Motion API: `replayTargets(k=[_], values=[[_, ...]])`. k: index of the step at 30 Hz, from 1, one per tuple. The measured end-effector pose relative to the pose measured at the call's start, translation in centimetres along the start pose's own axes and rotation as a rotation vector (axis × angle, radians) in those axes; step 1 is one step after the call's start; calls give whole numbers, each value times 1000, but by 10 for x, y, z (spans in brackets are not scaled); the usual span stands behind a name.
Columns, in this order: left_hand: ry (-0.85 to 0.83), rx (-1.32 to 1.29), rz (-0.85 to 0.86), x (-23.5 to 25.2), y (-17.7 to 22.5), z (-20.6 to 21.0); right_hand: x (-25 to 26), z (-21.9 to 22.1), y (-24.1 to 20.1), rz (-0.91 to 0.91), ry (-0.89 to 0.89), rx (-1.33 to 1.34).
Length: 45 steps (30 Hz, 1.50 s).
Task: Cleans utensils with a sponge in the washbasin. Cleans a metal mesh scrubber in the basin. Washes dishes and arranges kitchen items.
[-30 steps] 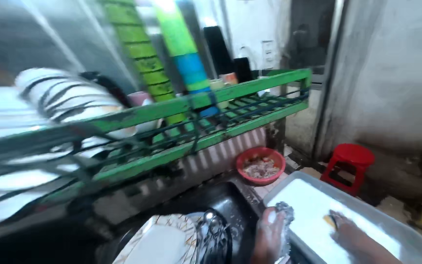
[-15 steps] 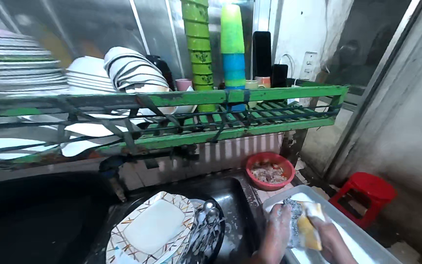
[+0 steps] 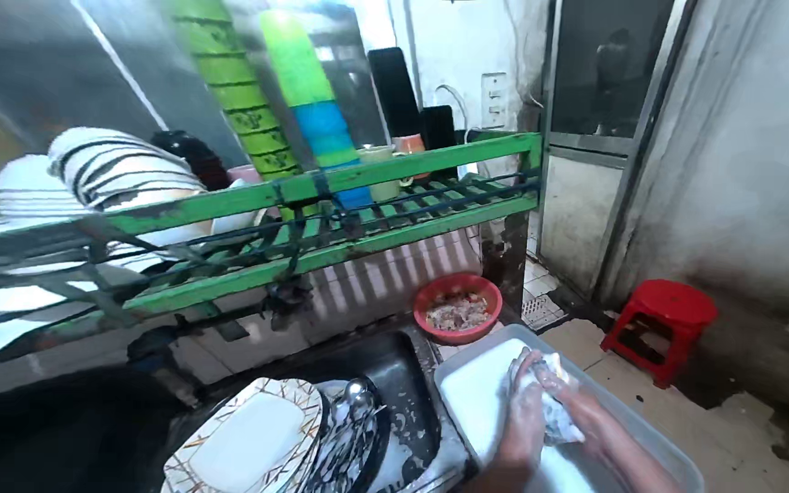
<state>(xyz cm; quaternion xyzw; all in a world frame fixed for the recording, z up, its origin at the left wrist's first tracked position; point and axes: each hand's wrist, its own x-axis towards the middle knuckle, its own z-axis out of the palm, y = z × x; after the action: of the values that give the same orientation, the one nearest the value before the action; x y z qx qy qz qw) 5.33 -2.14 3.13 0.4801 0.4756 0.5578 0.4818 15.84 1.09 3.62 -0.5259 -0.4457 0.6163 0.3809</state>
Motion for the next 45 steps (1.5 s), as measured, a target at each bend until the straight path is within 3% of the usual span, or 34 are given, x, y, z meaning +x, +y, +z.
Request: replayTargets(k=[3,5,8,10,12,15,17,19,20,24,26,29,31,34,38,41,45], values=[[-8,-10,-139,22,-10,-1,5,-35,-5,41,-25,-328],[-9,274,-242,48,-28,-18,-6,-52,-11,21,-87,-659],[-129,959,-496,74,-57,-34,-25,-78,-5,-167,-221,-1013],[-186,1149,-575,69,-76,-23,-32,-91,-3,-143,-317,-1149],[-156,1163,-607,61,-89,-3,-31,-100,3,-89,-406,-1240],[-126,1046,-579,52,-95,18,-23,-111,27,-270,-505,-1223],[-366,1152,-590,52,-91,25,-20,-113,34,-382,-506,-1183],[-577,1263,-594,46,-84,31,-27,-111,28,-419,-389,-1078],[-599,1237,-588,39,-81,32,-31,-110,27,-465,-306,-1005],[-460,944,-560,-3,-67,38,-32,-108,22,-452,-118,-755],[-470,929,-577,-15,-67,52,-31,-109,23,-449,-45,-675],[-779,1133,-561,-33,-46,63,-37,-104,19,-418,34,-642],[-844,1149,-547,-47,-42,60,-31,-111,26,-482,-11,-667],[-770,1076,-342,-64,-72,30,-28,-115,27,-489,-90,-672],[-680,1203,-390,-49,-36,35,-25,-115,23,-384,-162,-747],[-775,1425,-264,-31,-35,31,-18,-112,24,-345,-358,-958],[-748,1445,-409,-14,-34,12,-15,-115,47,-443,-494,-1249]])
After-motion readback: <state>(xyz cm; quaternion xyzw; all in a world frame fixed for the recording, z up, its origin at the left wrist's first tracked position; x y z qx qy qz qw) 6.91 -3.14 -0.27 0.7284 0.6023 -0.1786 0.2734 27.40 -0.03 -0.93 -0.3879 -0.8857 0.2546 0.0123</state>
